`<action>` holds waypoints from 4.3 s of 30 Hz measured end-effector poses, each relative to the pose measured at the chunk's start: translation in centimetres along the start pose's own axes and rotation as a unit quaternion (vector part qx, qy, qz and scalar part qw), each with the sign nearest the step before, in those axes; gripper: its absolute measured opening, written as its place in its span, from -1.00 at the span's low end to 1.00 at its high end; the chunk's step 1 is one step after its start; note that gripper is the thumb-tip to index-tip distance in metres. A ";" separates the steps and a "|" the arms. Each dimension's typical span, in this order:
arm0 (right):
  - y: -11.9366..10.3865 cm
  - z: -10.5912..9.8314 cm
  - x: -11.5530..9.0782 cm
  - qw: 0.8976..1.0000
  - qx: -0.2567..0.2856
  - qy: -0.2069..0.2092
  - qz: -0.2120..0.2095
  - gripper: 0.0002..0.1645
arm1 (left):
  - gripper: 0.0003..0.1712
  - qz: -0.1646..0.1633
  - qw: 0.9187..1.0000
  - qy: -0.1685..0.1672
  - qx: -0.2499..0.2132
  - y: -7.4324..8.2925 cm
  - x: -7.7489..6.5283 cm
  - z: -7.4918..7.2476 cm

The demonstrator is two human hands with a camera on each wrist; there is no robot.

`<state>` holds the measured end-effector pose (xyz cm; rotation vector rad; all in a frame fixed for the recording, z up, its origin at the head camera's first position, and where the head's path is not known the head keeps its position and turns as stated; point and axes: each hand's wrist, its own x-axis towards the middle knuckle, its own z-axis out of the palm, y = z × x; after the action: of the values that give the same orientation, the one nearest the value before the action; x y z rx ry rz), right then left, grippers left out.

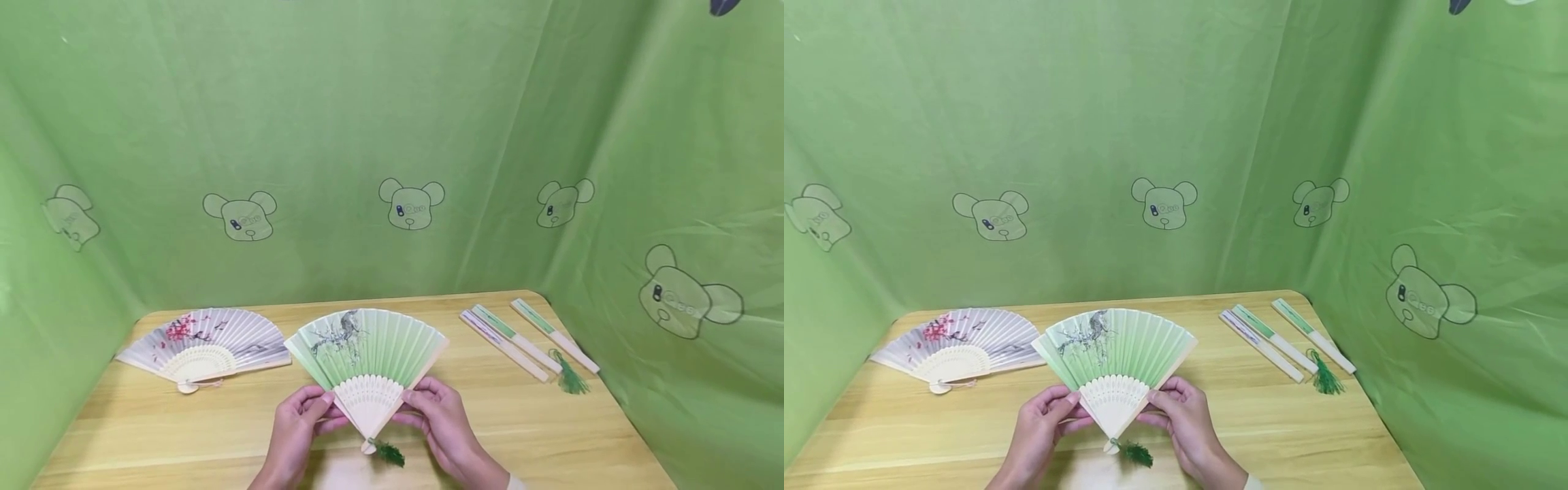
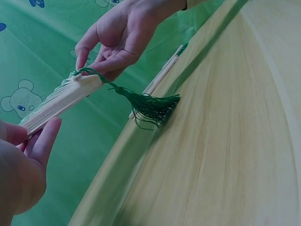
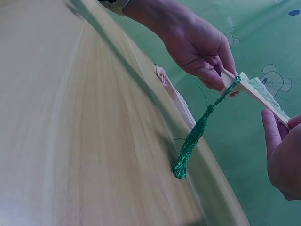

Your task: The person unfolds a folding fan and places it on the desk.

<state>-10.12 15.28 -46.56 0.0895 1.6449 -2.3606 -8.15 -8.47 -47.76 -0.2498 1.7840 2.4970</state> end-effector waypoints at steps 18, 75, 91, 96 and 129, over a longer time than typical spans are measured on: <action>0.0 0.0 0.2 1.000 0.028 0.007 -0.010 -0.51 | -0.81 0.014 0.999 0.014 -0.028 -0.3 0.1 -0.1; 1.1 0.7 0.8 0.995 0.079 0.046 -0.037 -0.44 | -0.81 0.013 0.998 0.047 -0.042 -0.2 0.2 0.0; 1.0 0.5 0.6 0.994 0.077 0.061 -0.037 -0.51 | -0.79 0.011 0.996 0.061 -0.058 -0.4 0.0 0.4; 0.9 0.5 0.6 0.993 0.080 0.072 -0.042 -0.53 | -0.75 0.011 0.996 0.061 -0.062 -0.4 -0.1 0.5; 1.1 0.0 1.0 0.989 0.094 0.107 -0.047 -0.58 | -0.58 0.006 0.995 0.041 -0.094 -0.6 -0.5 1.0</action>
<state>-10.77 14.70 -47.78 0.3186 1.5411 -2.6542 -7.70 -7.31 -47.91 -0.3567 1.5818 2.7028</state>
